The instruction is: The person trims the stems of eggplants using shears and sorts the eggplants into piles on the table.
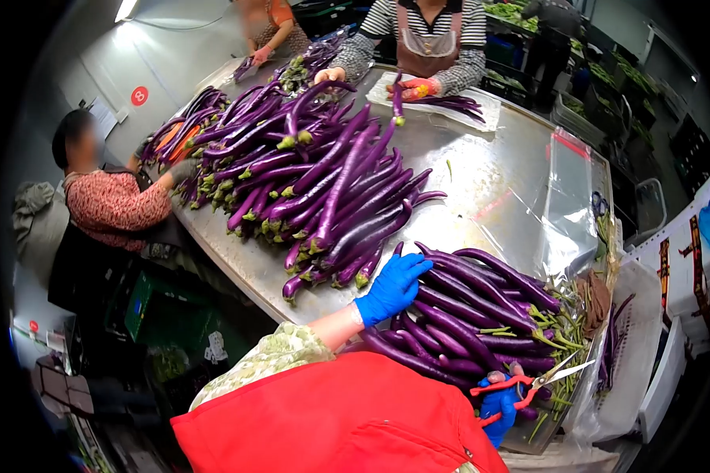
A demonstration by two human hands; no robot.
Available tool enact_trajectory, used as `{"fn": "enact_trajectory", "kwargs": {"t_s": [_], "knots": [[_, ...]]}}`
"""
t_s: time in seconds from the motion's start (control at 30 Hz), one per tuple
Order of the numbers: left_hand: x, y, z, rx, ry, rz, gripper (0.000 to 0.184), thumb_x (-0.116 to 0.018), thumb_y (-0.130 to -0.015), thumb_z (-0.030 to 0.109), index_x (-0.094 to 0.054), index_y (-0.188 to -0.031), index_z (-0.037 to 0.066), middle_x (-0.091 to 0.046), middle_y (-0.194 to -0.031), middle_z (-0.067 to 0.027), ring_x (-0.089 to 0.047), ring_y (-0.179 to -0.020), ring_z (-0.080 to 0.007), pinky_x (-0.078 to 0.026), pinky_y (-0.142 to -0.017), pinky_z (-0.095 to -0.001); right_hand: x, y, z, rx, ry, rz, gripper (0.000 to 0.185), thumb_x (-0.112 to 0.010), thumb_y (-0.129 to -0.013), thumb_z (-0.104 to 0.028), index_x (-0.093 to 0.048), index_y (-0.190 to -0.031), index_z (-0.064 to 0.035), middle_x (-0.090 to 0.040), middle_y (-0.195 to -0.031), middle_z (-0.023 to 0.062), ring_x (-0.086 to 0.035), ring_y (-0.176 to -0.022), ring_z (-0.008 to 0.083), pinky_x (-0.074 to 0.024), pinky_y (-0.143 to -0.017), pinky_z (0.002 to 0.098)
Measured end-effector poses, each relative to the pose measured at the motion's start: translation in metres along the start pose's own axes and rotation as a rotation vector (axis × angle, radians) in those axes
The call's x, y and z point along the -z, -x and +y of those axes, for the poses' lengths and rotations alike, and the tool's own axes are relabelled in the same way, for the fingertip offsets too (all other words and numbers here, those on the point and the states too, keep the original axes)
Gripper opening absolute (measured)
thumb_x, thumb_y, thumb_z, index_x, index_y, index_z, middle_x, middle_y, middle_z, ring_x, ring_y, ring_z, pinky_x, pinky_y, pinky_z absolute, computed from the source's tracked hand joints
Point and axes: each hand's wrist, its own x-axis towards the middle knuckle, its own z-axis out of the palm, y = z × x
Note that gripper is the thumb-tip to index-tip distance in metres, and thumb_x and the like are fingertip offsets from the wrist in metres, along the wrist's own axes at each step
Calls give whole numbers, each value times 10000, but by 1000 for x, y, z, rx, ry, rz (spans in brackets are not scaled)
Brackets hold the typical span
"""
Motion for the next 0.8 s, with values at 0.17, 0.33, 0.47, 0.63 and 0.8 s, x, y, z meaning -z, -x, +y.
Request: {"fn": "enact_trajectory", "kwargs": {"t_s": [0.17,0.33,0.47,0.63,0.8], "knots": [[-2,-1,-1,-34,-27,12,486,-536,-729,-24,-541,-1208,56,-531,-1175,-190,-523,-1060,-366,-409,-933,-452,-20,-2,-7,-48,21,230,738,-631,-781,-209,-246,-1365,24,-588,-935,166,-586,-838,255,-503,-767,371],[-1,-2,1,-5,-26,-24,478,-535,-740,-13,-544,-1214,52,-539,-1176,-191,-528,-1055,-362,-400,-943,-445,-42,-4,-13,-47,-36,336,627,-602,-801,-175,-311,-1320,24,-598,-828,127,-590,-744,202,-505,-723,330],[0,-2,1,17,-8,-36,464,-535,-751,-6,-547,-1212,50,-541,-1178,-193,-528,-1056,-364,-391,-956,-451,-41,-5,-16,-110,79,360,668,-627,-782,-217,-311,-1320,23,-596,-839,129,-587,-750,198,-506,-726,322],[0,-2,1,22,-1,-56,466,-531,-762,1,-540,-1225,55,-542,-1182,-193,-529,-1055,-365,-384,-963,-458,-37,-5,-11,37,1,165,613,-594,-806,-192,-322,-1300,50,-597,-826,113,-584,-712,179,-510,-707,310],[0,-1,-2,18,-7,-62,473,-542,-756,-4,-543,-1224,64,-535,-1198,-191,-524,-1056,-371,-393,-953,-454,-37,-6,-14,-93,125,314,603,-590,-822,-183,-315,-1295,70,-587,-827,102,-581,-718,168,-520,-647,276]]}}
